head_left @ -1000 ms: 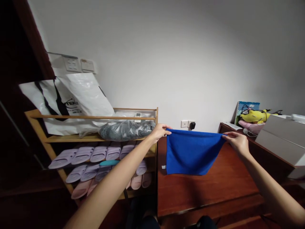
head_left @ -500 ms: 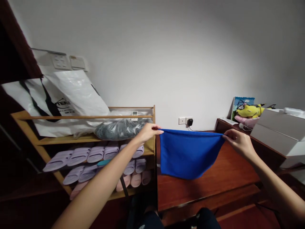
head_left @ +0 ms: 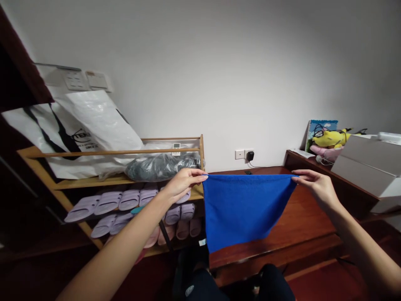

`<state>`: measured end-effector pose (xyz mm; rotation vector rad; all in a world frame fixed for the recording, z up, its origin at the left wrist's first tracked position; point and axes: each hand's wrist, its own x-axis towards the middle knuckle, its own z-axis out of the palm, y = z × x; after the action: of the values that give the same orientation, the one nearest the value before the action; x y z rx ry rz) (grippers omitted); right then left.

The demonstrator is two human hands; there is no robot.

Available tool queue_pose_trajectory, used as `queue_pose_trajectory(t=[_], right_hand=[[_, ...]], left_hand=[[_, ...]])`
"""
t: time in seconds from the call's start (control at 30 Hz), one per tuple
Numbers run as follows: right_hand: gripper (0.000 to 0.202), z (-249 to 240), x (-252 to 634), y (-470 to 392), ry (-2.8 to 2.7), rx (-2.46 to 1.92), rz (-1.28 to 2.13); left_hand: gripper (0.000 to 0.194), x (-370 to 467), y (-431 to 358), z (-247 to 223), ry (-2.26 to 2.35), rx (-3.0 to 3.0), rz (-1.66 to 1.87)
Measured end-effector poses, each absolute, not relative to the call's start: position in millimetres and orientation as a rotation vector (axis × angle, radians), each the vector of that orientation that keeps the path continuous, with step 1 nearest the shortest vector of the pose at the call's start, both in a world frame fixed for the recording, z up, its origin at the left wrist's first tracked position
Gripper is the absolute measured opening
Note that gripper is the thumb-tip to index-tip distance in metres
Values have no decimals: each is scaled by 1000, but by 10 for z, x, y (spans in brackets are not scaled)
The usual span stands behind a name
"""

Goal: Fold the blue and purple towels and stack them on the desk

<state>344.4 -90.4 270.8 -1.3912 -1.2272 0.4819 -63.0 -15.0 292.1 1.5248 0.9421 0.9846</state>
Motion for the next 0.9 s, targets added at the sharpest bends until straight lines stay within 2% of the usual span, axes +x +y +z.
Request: queue_pose_trajectory(t=[0.07,0.17,0.3,0.43,0.53,0.6,0.73,0.9], right_hand=[[55,2718,3416,-899,-1268,-1410,491],[49,2745,3397,-889,-1385,-1460,460],[43,2770,3364,-939,-1552,-1562,200],[42,2779,3287,-1072,-1638,-1563,-160],[41,2824,3282,-1176,-1659,-1515,-255],[35,2893,3332,-1246,-1716,-1472,-188],[25,3042,3502,-1397,-1784,-1351,162],[20,2962,3649,-1424,-1684,-1404,500]], left_hand=[[36,-643,-163,2920,987,1572,1035],[32,-681,-200,2932,1083,1724,1143],[25,-763,-315,2955,1202,1961,1233],[20,-853,-465,2995,1245,2217,1116],[16,-908,-586,3066,1276,2330,971],[16,-938,-676,3138,1256,2326,913],[17,-1000,-863,3263,1119,2149,848],[24,-1061,-951,3158,1099,1725,562]])
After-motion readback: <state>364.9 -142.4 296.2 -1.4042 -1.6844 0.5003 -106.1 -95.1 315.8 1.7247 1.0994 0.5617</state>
